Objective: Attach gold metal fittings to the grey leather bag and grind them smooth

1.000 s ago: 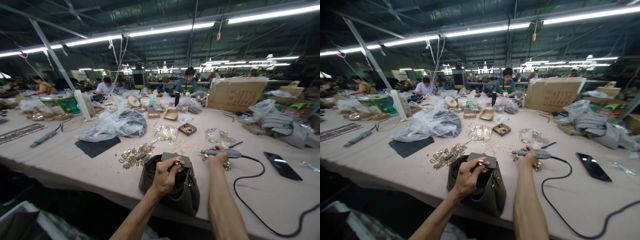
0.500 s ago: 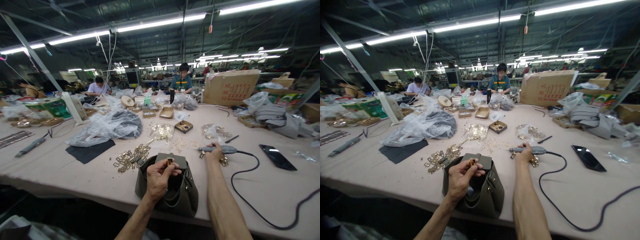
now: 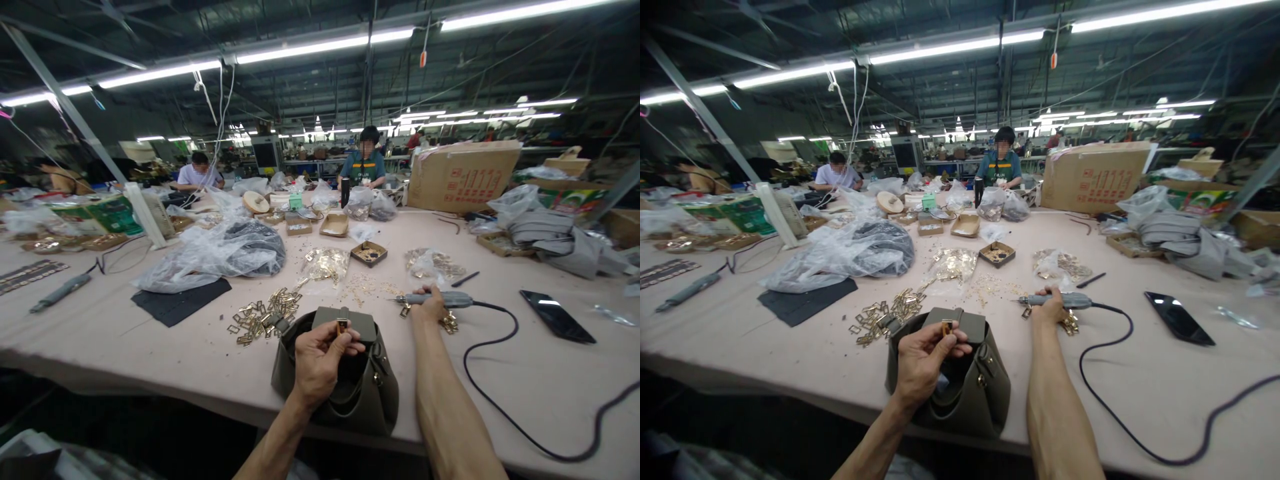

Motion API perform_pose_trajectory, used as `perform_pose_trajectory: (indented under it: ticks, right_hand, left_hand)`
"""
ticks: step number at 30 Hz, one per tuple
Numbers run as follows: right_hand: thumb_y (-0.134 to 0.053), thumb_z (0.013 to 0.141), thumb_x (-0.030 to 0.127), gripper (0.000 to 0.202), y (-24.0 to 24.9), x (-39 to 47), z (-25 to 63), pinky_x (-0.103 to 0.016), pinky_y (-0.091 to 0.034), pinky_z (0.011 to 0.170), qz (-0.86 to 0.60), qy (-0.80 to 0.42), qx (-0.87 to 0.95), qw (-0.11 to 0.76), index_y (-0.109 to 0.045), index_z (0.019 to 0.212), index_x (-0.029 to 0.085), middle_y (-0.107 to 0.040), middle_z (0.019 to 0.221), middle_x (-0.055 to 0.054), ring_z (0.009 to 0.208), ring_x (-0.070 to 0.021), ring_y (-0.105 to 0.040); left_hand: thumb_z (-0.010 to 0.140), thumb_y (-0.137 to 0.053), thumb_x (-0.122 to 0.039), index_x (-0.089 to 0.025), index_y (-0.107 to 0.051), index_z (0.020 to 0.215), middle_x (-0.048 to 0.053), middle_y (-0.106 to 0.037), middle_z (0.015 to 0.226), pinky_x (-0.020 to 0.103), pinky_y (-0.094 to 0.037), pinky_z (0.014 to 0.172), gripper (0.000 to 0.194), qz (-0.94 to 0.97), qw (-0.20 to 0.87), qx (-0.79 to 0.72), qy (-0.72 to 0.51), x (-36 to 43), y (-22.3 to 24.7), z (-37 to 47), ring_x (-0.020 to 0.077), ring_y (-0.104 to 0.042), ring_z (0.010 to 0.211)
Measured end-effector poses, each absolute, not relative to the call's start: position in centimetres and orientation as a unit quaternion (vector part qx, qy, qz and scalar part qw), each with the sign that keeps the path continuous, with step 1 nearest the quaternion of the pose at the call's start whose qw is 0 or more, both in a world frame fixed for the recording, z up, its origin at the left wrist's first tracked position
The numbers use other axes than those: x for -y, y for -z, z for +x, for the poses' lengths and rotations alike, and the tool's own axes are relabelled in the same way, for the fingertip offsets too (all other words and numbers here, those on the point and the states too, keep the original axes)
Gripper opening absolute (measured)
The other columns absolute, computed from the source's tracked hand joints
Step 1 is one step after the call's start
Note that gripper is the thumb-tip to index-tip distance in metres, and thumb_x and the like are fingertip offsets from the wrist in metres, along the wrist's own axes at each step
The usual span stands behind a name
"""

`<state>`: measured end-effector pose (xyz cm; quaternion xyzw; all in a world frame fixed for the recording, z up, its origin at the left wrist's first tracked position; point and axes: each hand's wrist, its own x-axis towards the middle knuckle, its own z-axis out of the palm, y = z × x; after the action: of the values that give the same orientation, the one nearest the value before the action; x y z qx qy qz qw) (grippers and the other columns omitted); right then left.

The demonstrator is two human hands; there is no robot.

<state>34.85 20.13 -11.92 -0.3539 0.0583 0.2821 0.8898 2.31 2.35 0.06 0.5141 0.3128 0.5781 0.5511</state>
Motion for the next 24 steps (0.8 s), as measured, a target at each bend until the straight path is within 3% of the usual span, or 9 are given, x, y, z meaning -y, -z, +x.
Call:
perform_pose_trajectory:
  ticks: [24]
  right_hand:
    - [-0.068,0.101,0.028,0.018,10.9,-19.6,34.6,-0.017,-0.047,0.051,-0.351,-0.310,-0.022,0.883,-0.060,0.096,0.013,-0.057,0.080,0.003,0.057,-0.0056,-0.050]
  left_hand:
    - [0.091,-0.079,-0.034,-0.008,-0.077,0.102,0.012,-0.080,0.089,0.024,-0.066,0.065,0.029,0.524,0.550,-0.316,-0.568,-2.0,-0.2,2.1,0.0228,-0.080,0.073]
